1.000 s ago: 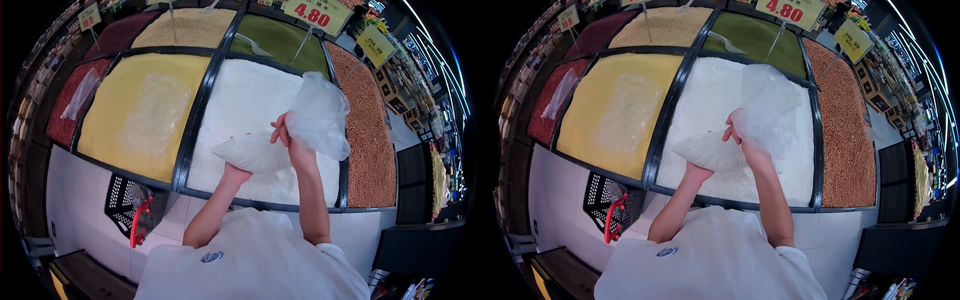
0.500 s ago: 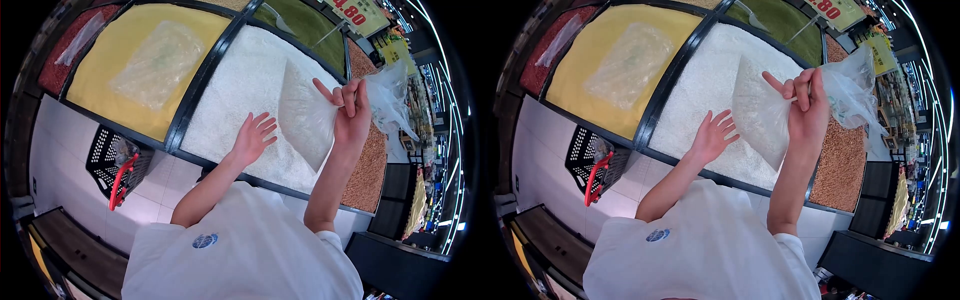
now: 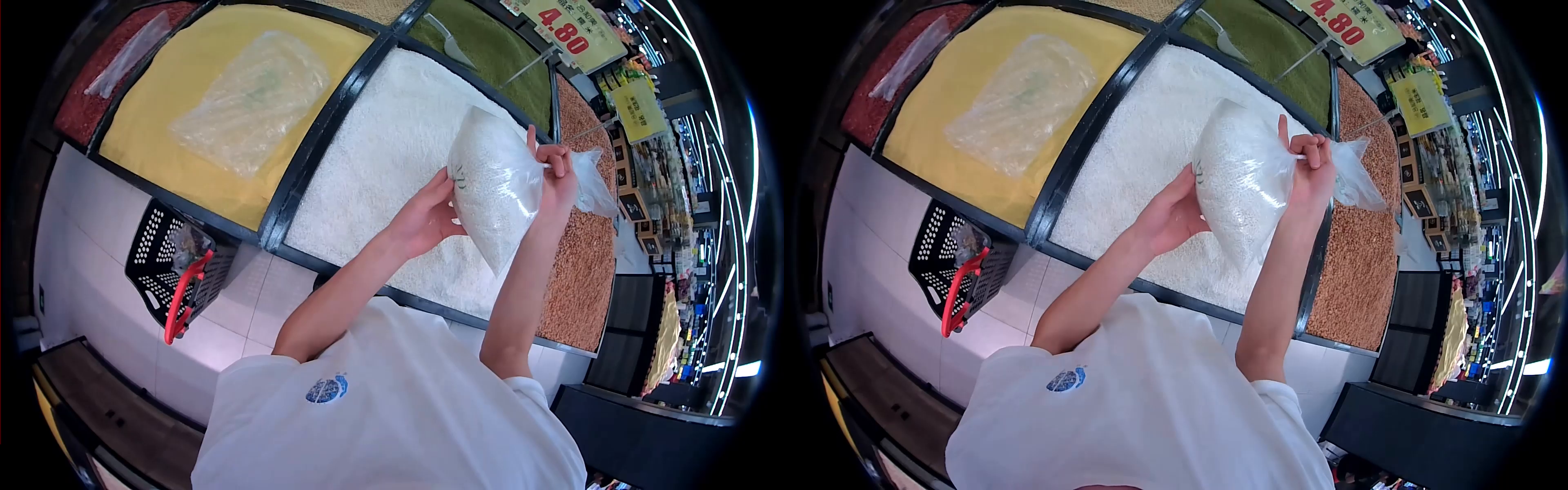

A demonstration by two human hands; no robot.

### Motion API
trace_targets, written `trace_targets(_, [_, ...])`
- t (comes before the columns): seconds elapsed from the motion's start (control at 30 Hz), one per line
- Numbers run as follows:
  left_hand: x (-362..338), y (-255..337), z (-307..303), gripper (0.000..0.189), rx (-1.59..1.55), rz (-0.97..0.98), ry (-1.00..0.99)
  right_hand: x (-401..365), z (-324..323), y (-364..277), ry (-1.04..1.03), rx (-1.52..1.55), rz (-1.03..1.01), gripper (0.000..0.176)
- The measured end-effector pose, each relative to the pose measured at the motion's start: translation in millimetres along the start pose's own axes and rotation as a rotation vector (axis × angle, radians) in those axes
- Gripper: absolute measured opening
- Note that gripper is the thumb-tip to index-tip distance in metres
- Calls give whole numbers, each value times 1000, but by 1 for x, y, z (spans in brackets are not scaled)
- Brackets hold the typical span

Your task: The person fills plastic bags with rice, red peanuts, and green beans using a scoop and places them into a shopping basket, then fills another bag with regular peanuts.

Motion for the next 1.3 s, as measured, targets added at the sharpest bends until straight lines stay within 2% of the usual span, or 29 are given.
trace_targets(0.23, [-5, 9, 1, 55, 80, 28, 36, 1, -11, 9, 28, 22, 41, 31])
trace_targets(0.37, [-6, 12, -2, 59, 54, 38, 21, 6, -21, 11, 115, 39, 21, 30])
trace_targets(0.47, [-8, 15, -5, 65, 38, 71, 21, 4, -16, 17, 78, -33, 10, 29])
trace_targets(0.57, [-6, 13, -20, 67, -31, 98, 41, -3, 4, 19, -221, -115, 35, 29])
trace_targets(0.7, [-5, -4, -70, 58, -27, 93, 184, -38, 48, 47, -478, -587, -12, 34])
trace_targets(0.77, [-5, -14, -100, 50, 22, 142, 288, -41, 46, 61, -427, -954, -97, 36])
trace_targets(0.83, [-15, -22, -124, 40, 100, 247, 428, -47, 48, 73, -474, -1302, -151, 35])
trace_targets(0.93, [-11, -47, -147, 32, 207, 80, 249, -62, 52, 80, -610, -1477, -230, 26])
trace_targets(1.0, [-11, -47, -121, 36, 202, -124, 236, -59, 28, 77, -655, -1300, -181, 18])
trace_targets(1.03, [-3, -55, -132, 39, 186, -137, 217, -63, 24, 76, -635, -1368, -152, 17])
trace_targets(1.07, [-1, -51, -131, 39, 347, -117, 255, -67, 18, 74, -609, -1435, -120, 17])
trace_targets(1.13, [12, -68, -151, 39, 685, -148, 170, -58, -23, 62, -647, -1505, -181, 16])
trace_targets(1.23, [8, -84, -99, 40, 243, -382, 17, -69, -12, 54, -632, -1469, -173, 16])
trace_targets(1.27, [10, -91, -100, 41, 113, -415, -11, -79, 0, 51, -615, -1431, -157, 17])
trace_targets(1.3, [12, -96, -99, 42, -18, -448, -34, -86, 6, 45, -606, -1525, -200, 16])
Point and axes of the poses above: each hand's wrist, its own x-axis towards the middle knuckle, its own z-axis out of the palm, y = z × x, the point moved 9 cm from there along x, towards the middle knuckle, and after that the axes turned 7 degrees about -z, right-handed, at the moved point
